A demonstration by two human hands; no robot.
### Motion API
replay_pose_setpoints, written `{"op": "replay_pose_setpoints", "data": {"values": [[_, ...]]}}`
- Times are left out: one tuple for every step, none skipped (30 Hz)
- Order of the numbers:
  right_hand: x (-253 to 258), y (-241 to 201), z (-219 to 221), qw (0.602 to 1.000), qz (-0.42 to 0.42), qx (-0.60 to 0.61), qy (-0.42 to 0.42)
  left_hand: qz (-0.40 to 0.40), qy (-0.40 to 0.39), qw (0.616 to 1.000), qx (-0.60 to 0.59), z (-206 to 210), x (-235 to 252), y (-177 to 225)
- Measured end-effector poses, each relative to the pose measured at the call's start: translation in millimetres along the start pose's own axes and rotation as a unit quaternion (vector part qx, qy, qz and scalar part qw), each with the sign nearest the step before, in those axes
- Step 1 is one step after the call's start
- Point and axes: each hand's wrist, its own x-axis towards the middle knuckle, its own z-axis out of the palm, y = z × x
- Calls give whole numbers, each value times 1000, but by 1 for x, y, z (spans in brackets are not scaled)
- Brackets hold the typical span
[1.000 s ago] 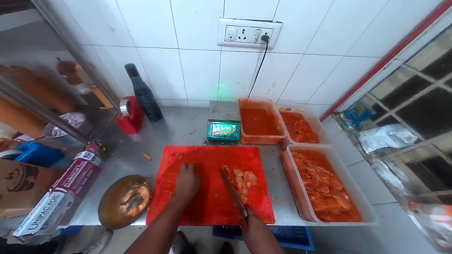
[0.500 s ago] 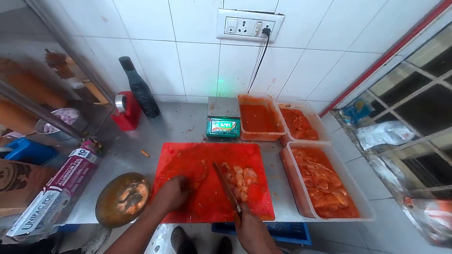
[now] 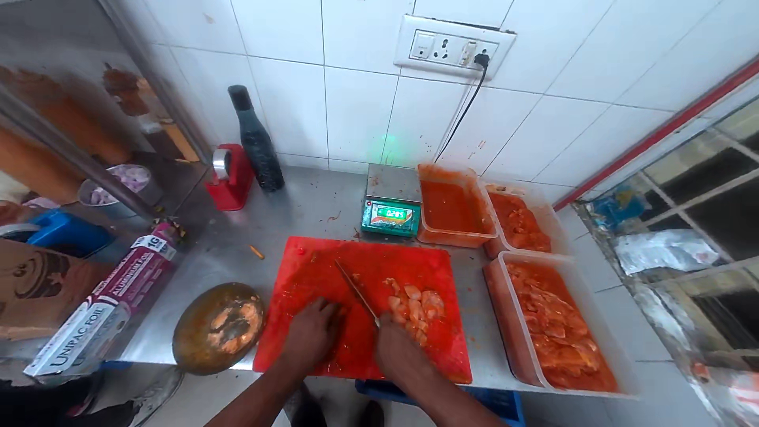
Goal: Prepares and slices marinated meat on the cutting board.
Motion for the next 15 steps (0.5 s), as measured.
{"op": "replay_pose_setpoints", "data": {"values": [[7,-8,-2,1000,-5,8,4,-17,-20,1000,2,-5,-1,3],[9,-12,-2,1000,-8,15,6,-40,-43,998,3,-11,-3,7],[8,-12,0,1000,-10,25,8,-59,-58,997,4,-16,-4,8],[3,-6,3,999,-6,37,10,-72,-64,995,5,-20,-4,8],[-4,2,8,999,3,50,10,-84,-68,994,3,-22,-5,7],[-13,12,14,998,21,61,8,-93,-68,993,1,-24,-5,8],[-21,23,19,996,46,72,9,-99,-66,993,-3,-25,-5,8],[-27,35,24,994,69,82,19,-104,-60,993,-9,-25,-4,7],[-31,46,28,991,87,93,30,-106,-55,993,-19,-25,-4,4],[-35,57,30,989,97,102,39,-107,-52,992,-31,-24,-4,2],[-38,65,30,988,98,115,42,-104,-48,992,-45,-25,-2,1],[-40,71,28,987,93,126,42,-97,-41,993,-61,-27,1,2],[-42,73,25,986,89,134,40,-86,-37,993,-76,-30,4,6],[-45,74,23,985,84,142,42,-72,-39,993,-89,-34,8,14],[-47,75,20,984,79,150,48,-58,-46,992,-98,-37,14,22]]}}
